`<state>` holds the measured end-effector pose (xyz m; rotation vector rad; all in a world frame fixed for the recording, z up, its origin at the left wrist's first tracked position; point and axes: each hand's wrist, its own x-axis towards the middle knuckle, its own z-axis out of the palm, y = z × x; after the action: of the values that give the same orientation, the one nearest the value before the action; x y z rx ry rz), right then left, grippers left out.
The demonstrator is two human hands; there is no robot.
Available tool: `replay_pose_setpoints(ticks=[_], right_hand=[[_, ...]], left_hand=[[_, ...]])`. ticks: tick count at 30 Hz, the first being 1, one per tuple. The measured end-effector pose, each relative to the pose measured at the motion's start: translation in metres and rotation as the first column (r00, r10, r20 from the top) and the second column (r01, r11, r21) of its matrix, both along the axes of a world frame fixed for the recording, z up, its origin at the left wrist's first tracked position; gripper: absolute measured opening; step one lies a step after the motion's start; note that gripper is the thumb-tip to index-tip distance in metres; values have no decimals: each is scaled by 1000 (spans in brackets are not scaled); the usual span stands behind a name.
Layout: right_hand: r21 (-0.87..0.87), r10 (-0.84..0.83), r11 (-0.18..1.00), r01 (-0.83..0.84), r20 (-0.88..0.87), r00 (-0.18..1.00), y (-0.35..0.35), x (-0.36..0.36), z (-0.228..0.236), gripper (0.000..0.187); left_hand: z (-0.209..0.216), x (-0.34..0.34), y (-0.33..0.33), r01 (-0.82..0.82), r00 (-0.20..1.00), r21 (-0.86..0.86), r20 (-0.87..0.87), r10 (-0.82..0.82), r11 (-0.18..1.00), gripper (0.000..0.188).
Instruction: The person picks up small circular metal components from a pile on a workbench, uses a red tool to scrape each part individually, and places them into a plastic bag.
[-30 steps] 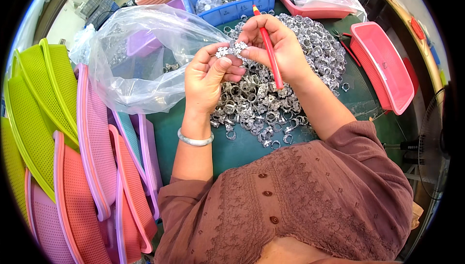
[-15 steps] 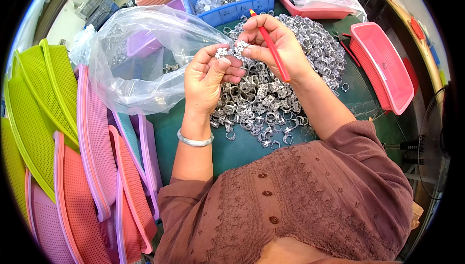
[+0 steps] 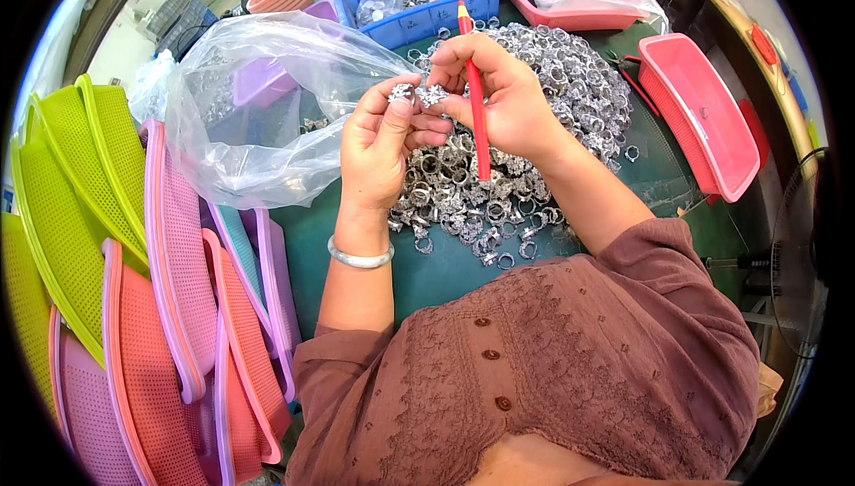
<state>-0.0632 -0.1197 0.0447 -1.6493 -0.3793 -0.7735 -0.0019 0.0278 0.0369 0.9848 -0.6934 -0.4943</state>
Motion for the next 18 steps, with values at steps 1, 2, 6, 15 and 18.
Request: replay_pose_setpoints(ticks=[1, 2, 6, 15, 18], right_hand=[[-58, -37, 998, 38, 21, 999, 0, -1, 2, 36], [-115, -70, 991, 75, 45, 997, 0, -2, 4, 37], [-241, -149, 955, 171, 107, 983, 1, -12, 14, 36], [-334, -122, 930, 152, 108, 987, 14, -38, 16, 40], [-351, -134, 923, 159, 96, 986, 17, -48, 18, 40]], left_hand=[[0, -1, 0, 7, 1000, -15, -10, -7, 1000, 27], [0, -2, 1, 23, 999, -40, -27, -25, 999, 27], [-1, -10, 5, 111, 986, -131, -107, -125, 985, 28], [-4, -29, 25, 171, 965, -170, -169, -200, 970, 31], [-4, -38, 30, 182, 962, -173, -174, -212, 968, 32]])
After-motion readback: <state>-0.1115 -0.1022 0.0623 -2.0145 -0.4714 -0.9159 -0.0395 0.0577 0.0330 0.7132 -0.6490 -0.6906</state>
